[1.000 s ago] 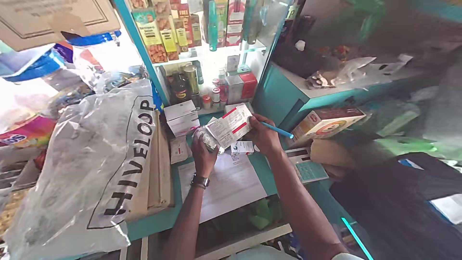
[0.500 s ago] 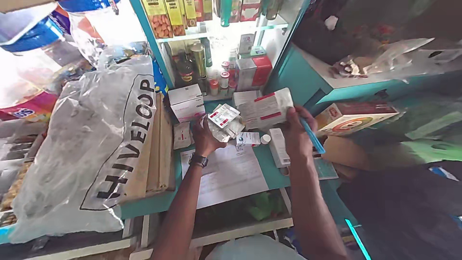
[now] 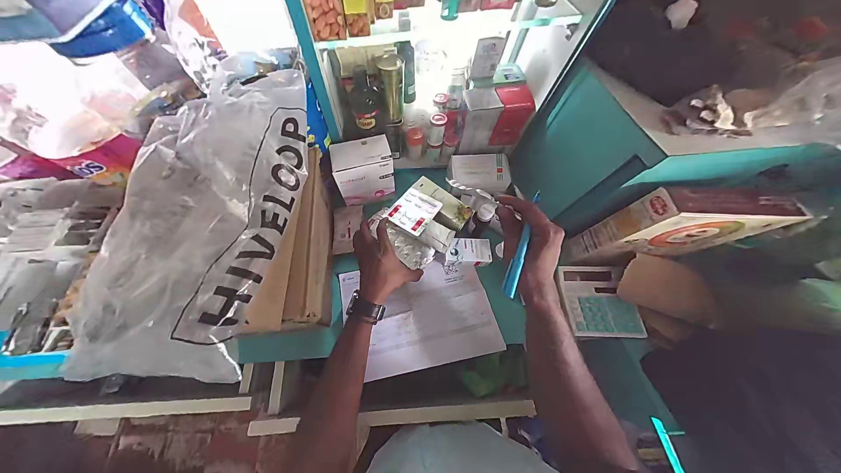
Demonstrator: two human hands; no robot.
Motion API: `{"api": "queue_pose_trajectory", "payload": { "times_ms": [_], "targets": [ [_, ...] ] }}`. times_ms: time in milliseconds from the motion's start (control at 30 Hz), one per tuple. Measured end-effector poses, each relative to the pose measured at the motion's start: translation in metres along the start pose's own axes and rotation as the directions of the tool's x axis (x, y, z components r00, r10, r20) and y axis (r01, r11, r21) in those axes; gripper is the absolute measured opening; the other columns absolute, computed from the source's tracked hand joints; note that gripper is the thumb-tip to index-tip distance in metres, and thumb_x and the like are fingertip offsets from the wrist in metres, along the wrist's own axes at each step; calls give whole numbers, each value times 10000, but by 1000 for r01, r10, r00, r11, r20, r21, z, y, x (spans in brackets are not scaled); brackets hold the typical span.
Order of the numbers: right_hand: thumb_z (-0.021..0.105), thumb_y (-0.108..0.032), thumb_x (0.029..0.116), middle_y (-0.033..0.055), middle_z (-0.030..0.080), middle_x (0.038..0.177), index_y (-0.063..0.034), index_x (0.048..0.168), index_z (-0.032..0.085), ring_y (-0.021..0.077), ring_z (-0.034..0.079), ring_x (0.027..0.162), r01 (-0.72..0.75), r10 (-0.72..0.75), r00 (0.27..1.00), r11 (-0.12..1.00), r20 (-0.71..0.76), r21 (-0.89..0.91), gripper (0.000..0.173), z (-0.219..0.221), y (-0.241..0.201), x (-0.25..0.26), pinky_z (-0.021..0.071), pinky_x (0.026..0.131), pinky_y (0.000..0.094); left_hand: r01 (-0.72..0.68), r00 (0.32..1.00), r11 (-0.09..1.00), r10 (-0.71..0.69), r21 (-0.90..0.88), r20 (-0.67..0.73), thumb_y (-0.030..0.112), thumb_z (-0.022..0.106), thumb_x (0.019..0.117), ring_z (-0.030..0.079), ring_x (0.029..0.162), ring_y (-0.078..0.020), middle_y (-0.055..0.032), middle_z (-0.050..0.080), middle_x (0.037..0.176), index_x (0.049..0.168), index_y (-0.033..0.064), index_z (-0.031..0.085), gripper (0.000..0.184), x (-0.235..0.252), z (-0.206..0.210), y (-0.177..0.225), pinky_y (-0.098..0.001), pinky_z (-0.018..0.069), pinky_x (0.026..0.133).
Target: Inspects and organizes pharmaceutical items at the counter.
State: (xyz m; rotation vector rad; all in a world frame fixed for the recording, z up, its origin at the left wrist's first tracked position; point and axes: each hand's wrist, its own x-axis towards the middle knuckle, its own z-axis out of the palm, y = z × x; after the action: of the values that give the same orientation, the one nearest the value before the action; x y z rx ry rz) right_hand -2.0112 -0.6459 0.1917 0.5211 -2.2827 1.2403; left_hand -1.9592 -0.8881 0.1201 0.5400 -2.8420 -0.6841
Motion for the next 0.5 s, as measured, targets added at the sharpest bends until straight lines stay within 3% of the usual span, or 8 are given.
{"api": "queue_pose_trajectory", "payload": {
  "times_ms": [100,233,333,433,467,500],
  "targets": [
    [574,-154,1042,122,740,1051,-64,1229,712,176,695,798,6,-6,999,1000,44,-14,249,11,1,-1,583,719,389,-37,997,999,36,-13,-67,614,930,316,362,1409,-475,-296,320,1568,1513,111,445,1386,-8,-1,-10,-602,338,1139],
    [564,-111,1039,148,727,1185,-30,1236,701,239,730,968,49,-47,997,998,61,-29,253,26,5,3,598,850,440,-16,990,997,5,-80,-143,472,968,378,387,1404,-483,-299,383,1530,1484,59,458,1286,-16,-14,-13,-616,358,1134],
    [557,-137,1047,132,736,1027,-58,1239,698,214,703,804,12,-11,1000,999,7,-53,251,26,9,7,589,722,419,-41,988,994,25,-104,-152,411,964,428,408,1395,-461,-261,358,1566,1468,94,503,1180,-17,-12,-21,-587,386,1122],
    [567,-133,1044,147,734,1091,-52,1228,704,235,718,867,33,-32,999,998,23,-56,243,26,7,6,593,770,440,-67,988,927,10,-368,-155,418,993,472,262,1487,-458,-269,201,1637,1525,54,411,1257,-23,-5,-33,-597,312,1179],
    [571,-125,1039,156,726,1157,-48,1220,713,257,720,935,48,-45,998,997,47,-62,244,28,6,6,590,812,456,-61,984,882,-26,-468,-177,445,979,507,245,1505,-428,-261,191,1647,1552,37,351,1285,-27,-4,-34,-573,305,1193],
    [570,-113,1033,165,705,1255,-43,1211,723,293,714,1061,63,-56,995,995,87,-79,245,31,6,7,577,900,477,-40,976,836,-86,-548,-203,446,948,571,299,1491,-380,-237,241,1639,1562,35,323,1242,-31,-3,-33,-532,352,1176]
  ]
}}
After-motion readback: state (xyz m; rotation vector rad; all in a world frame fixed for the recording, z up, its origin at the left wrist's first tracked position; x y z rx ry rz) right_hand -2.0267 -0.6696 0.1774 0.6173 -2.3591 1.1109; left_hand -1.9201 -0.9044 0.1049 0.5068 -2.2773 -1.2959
